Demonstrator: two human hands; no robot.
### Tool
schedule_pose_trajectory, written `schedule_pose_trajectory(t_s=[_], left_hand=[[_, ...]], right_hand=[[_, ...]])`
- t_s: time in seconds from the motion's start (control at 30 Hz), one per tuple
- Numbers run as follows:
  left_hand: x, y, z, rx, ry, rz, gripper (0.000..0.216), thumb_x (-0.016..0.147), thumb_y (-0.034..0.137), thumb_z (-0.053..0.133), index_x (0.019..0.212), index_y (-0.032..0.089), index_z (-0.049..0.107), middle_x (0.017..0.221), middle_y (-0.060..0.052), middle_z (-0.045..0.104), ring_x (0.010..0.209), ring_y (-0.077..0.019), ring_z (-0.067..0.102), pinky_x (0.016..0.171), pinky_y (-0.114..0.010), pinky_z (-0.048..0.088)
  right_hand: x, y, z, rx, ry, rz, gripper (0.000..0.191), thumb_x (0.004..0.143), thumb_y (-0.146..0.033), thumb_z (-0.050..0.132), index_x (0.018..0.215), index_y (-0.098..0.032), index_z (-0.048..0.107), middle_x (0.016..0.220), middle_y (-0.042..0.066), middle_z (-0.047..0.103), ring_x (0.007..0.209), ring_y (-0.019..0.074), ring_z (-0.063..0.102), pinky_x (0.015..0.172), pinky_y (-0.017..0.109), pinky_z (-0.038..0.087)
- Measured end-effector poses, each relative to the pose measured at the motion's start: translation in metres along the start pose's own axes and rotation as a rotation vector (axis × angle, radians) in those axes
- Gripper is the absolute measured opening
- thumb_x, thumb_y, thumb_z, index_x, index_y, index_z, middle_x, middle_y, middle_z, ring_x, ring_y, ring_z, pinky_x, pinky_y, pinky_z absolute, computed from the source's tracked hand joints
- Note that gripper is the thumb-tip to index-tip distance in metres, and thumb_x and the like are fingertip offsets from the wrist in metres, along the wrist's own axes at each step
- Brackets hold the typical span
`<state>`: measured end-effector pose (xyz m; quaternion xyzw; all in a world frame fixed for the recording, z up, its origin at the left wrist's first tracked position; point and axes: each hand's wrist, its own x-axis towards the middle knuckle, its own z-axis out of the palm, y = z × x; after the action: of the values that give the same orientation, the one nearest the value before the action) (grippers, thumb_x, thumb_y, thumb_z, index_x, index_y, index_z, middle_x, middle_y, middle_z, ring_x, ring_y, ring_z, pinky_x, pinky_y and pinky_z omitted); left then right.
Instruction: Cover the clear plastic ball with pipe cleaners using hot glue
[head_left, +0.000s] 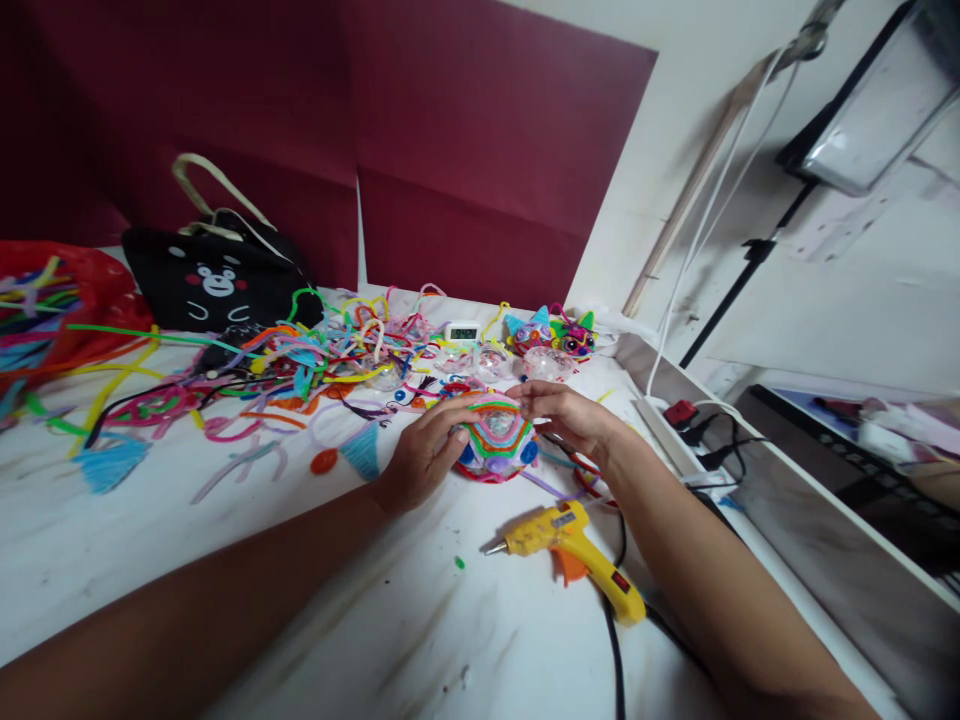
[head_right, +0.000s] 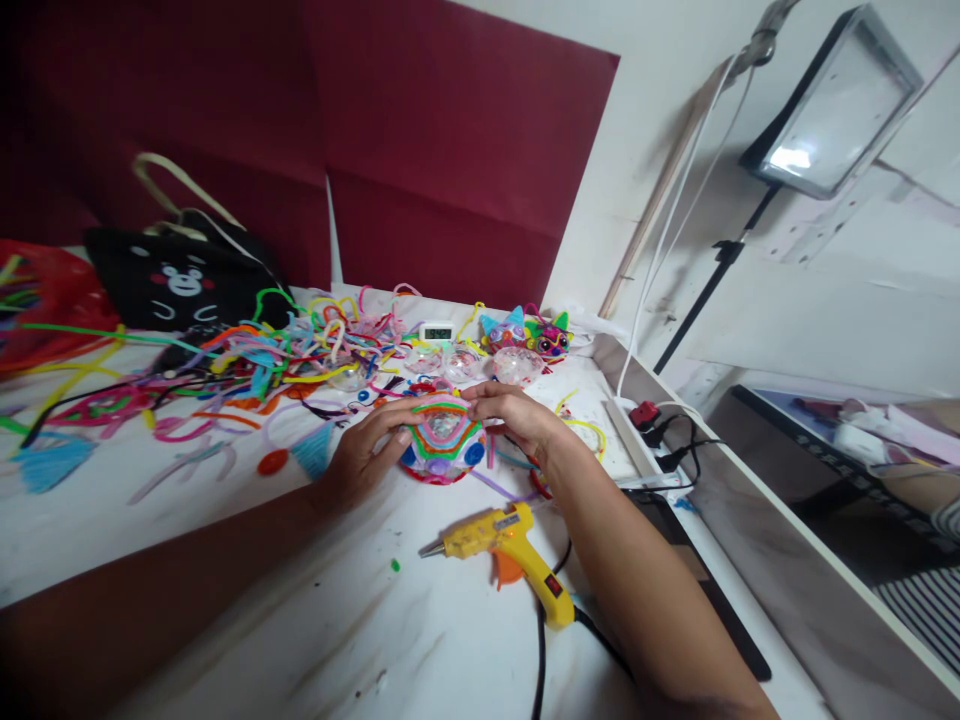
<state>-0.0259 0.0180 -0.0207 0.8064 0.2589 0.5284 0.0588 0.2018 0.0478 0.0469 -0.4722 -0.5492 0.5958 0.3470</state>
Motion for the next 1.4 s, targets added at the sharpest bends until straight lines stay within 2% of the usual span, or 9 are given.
schedule_pose_trajectory(t_s=[0.53, 0.87, 1.13, 1.3, 1.4], left_hand=[[0.0, 0.0, 0.0, 0.017, -0.002, 0.002, 0.021, 0.097, 0.022, 0.046, 0.111, 0.019, 0.061, 0.127, -0.011, 0.065, 0.119, -0.0199, 0.061, 0.103, -0.036, 0.049], [0.0, 0.0, 0.0, -0.002, 0.002, -0.012, 0.02, 0.096, 0.019, 0.047, 0.111, 0.018, 0.061, 0.127, -0.011, 0.065, 0.12, -0.0189, 0.06, 0.104, -0.035, 0.048], [-0.001, 0.001, -0.001, -0.02, -0.012, -0.042, 0.021, 0.097, 0.023, 0.047, 0.112, 0.018, 0.06, 0.126, -0.012, 0.064, 0.121, -0.0212, 0.059, 0.105, -0.037, 0.047], [-0.002, 0.002, -0.001, -0.029, -0.024, -0.043, 0.022, 0.097, 0.025, 0.047, 0.114, 0.018, 0.06, 0.129, -0.012, 0.062, 0.122, -0.0224, 0.058, 0.106, -0.038, 0.046], [-0.002, 0.002, -0.001, -0.016, -0.031, -0.035, 0.021, 0.097, 0.025, 0.047, 0.113, 0.018, 0.059, 0.13, -0.012, 0.061, 0.123, -0.022, 0.058, 0.106, -0.038, 0.046]], right_hand=[[0.002, -0.001, 0.003, 0.008, 0.018, 0.025, 0.03, 0.052, -0.017, 0.063, 0.082, -0.021, 0.067, 0.078, 0.0, 0.066, 0.074, 0.0169, 0.056, 0.063, 0.027, 0.04], [0.003, -0.001, 0.004, -0.041, 0.081, 0.013, 0.027, 0.055, -0.019, 0.061, 0.082, -0.022, 0.066, 0.078, 0.001, 0.067, 0.074, 0.0184, 0.058, 0.066, 0.029, 0.043], [-0.012, -0.021, -0.011, -0.126, 0.207, -0.119, 0.022, 0.066, -0.024, 0.062, 0.087, -0.022, 0.067, 0.092, 0.004, 0.072, 0.093, 0.022, 0.063, 0.078, 0.034, 0.044], [-0.031, -0.038, -0.004, -0.204, 0.226, -0.211, 0.017, 0.061, -0.019, 0.066, 0.077, -0.02, 0.068, 0.081, 0.002, 0.07, 0.083, 0.0198, 0.064, 0.075, 0.032, 0.045], [-0.045, -0.045, 0.006, -0.292, 0.144, -0.308, 0.01, 0.06, -0.016, 0.064, 0.07, -0.019, 0.066, 0.071, 0.0, 0.067, 0.073, 0.0171, 0.064, 0.068, 0.029, 0.047]])
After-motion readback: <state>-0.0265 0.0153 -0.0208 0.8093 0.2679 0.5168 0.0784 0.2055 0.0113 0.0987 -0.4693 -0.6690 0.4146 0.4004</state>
